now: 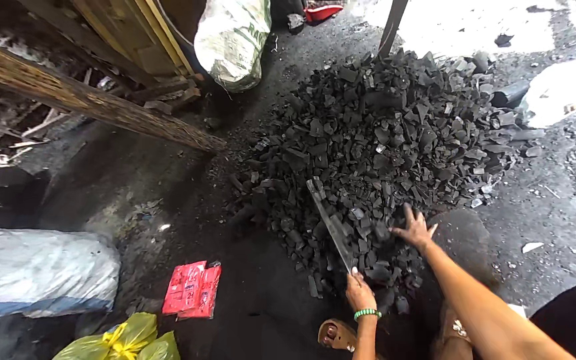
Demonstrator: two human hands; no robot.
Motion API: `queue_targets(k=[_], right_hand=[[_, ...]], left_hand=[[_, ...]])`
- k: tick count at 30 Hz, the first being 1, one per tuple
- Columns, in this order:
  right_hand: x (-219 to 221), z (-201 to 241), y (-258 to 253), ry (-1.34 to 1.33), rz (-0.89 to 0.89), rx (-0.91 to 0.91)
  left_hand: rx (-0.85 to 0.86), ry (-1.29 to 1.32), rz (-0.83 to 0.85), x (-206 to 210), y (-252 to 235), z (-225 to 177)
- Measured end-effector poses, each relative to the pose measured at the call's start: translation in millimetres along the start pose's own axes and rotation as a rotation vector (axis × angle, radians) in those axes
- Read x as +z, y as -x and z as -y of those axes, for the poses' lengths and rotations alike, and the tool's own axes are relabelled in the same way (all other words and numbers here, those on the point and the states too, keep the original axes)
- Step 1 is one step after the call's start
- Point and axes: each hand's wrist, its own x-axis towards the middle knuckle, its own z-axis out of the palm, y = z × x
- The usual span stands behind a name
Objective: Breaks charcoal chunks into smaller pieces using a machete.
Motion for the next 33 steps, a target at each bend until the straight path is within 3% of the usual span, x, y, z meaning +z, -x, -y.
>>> queue_targets(k=[4,8,9,11,13,15,17,21,26,31,33], right_hand=[[23.5,38.2,21.9,-0.001,0.062,-0.035],[1.3,53.4,23.4,-0.133,0.288,-0.349],[-12.6,60.5,18.1,-0.223,0.272,-0.425],[-50.4,78.0,1.6,-0.335,0.037,-0.506],[-88.8,90.5,-29.8,-0.33,-0.338,-0.423],[-122.4,101.2,-61.0,-0.235,-0.546,-0.241],[-142.9,107.1,-86.0,-0.165,-0.472,-0.115],[-159.5,100.5,-110.4,-0.08,-0.287,-0.053],[-119.5,69.0,-97.4,-0.033,-0.116,-0.117],[-33.5,74.8,-39.2,0.028,-0.177,-0.173],[-20.3,79.3,-25.4,0.119,-0.093,-0.212]], left_hand=[[-0.106,0.065,-0.084,-7.3,-15.0,6.3],[-0.137,0.099,-0.07,-8.1,-21.8,7.6],[-0.141,0.117,-0.066,-7.2,-21.2,7.2],[-0.142,0.16,-0.053,-6.5,-19.8,7.3],[-0.136,0.189,-0.035,-7.9,-18.3,10.7],[-0.119,0.205,-0.03,-7.8,-17.5,15.6],[-0.103,0.221,-0.032,-8.3,-17.6,19.9],[-0.086,0.235,-0.017,-10.7,-18.8,26.0],[-0.097,0.268,-0.021,-8.5,-19.9,26.1],[-0.109,0.364,-0.009,-11.0,-16.3,20.6],[-0.119,0.408,0.001,-11.6,-15.4,19.6]])
